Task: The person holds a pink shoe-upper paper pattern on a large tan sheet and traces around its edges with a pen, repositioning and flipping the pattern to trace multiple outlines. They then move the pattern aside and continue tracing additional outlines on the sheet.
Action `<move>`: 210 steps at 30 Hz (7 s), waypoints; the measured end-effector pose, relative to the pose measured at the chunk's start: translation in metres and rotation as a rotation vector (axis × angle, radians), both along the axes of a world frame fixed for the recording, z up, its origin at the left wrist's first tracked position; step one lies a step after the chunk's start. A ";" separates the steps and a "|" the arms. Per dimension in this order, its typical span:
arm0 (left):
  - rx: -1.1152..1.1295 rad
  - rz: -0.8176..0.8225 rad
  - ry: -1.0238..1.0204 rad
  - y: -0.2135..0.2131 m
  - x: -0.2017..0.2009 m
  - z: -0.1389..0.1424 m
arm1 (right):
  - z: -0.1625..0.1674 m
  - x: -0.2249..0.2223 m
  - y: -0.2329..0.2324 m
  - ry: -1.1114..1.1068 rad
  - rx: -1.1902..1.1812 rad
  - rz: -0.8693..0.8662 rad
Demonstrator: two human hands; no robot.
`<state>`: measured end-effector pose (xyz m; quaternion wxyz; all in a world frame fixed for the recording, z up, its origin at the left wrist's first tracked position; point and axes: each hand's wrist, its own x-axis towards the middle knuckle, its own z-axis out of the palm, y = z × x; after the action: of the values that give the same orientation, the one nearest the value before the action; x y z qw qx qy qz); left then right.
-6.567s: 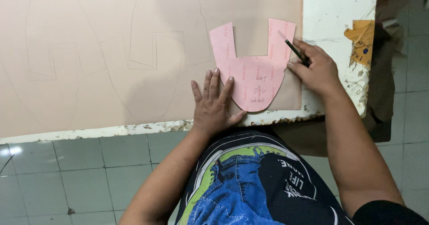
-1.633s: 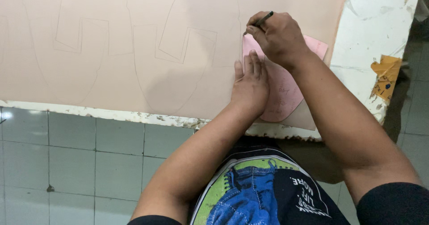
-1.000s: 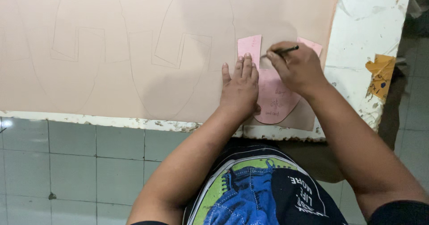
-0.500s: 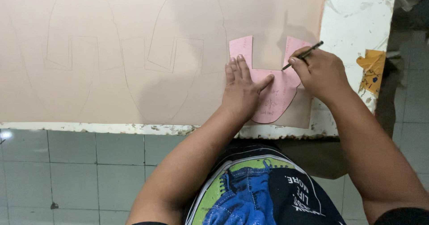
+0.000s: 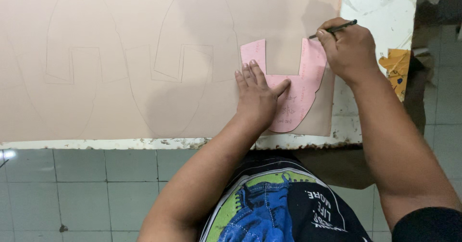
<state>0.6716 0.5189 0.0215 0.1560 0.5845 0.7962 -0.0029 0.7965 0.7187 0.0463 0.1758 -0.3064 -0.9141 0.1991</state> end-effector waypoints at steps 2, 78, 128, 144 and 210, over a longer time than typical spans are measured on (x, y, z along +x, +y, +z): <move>0.003 0.002 -0.003 -0.001 0.001 0.000 | 0.004 0.015 0.004 -0.029 0.034 -0.022; 0.387 0.691 -1.529 -0.071 -0.009 -0.034 | -0.048 0.104 -0.135 0.093 -0.604 -0.221; 0.407 0.578 -0.100 -0.424 -0.304 -0.051 | -0.046 -0.150 -0.282 0.076 -0.930 -0.551; 0.360 0.599 -0.083 -0.438 -0.309 -0.063 | -0.075 -0.150 -0.294 0.096 -0.763 -0.576; 0.393 0.600 -0.054 -0.470 -0.404 -0.069 | -0.048 -0.039 -0.249 1.143 -0.626 -1.218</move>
<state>0.2679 0.0485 -0.0477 0.0555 0.3435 0.9134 0.2115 0.7572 0.4699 -0.0021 0.5884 -0.6270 -0.2688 0.4342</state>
